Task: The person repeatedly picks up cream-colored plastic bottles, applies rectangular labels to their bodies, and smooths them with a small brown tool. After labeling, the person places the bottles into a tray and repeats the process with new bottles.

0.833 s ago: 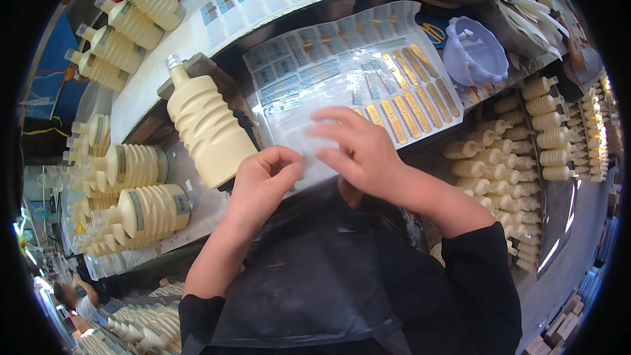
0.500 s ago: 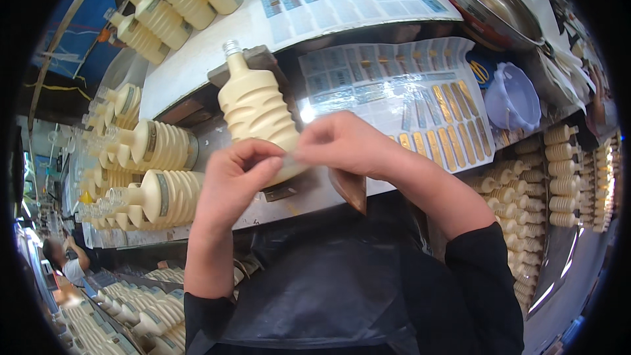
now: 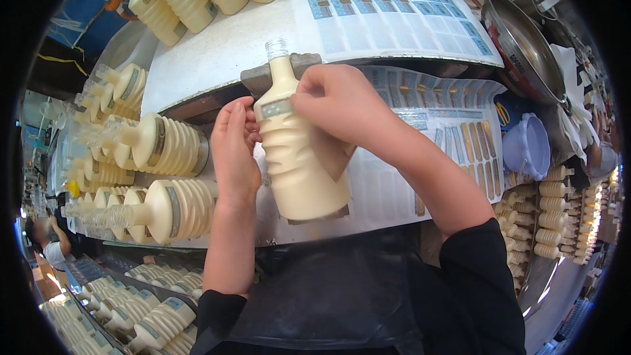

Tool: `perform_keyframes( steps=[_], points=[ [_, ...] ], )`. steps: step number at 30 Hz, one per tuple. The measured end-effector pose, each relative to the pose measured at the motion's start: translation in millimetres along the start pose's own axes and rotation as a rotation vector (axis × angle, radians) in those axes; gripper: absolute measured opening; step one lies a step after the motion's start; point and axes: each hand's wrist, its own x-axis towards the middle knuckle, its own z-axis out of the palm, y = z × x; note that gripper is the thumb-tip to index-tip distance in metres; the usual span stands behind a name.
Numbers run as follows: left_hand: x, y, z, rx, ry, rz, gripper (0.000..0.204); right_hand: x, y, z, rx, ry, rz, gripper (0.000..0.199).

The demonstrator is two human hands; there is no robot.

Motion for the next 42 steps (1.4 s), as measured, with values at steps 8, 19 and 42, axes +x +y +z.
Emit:
perform_keyframes(
  steps=[8, 19, 42],
  points=[
    [-4.2, -7.2, 7.8, 0.073, -0.054, -0.004, 0.029, -2.2, -0.9, 1.4, 0.033, 0.004, 0.022, 0.015],
    [-5.0, -10.6, 6.8, -0.100, -0.071, -0.024, 0.023, -0.9, 0.1, 2.9, 0.013, 0.025, 0.012, 0.015],
    [-5.6, -15.0, 3.5, -0.005, -0.047, 0.006, 0.030, -3.1, 33.4, -7.6, 0.287, 0.013, 0.049, 0.013]
  ],
)
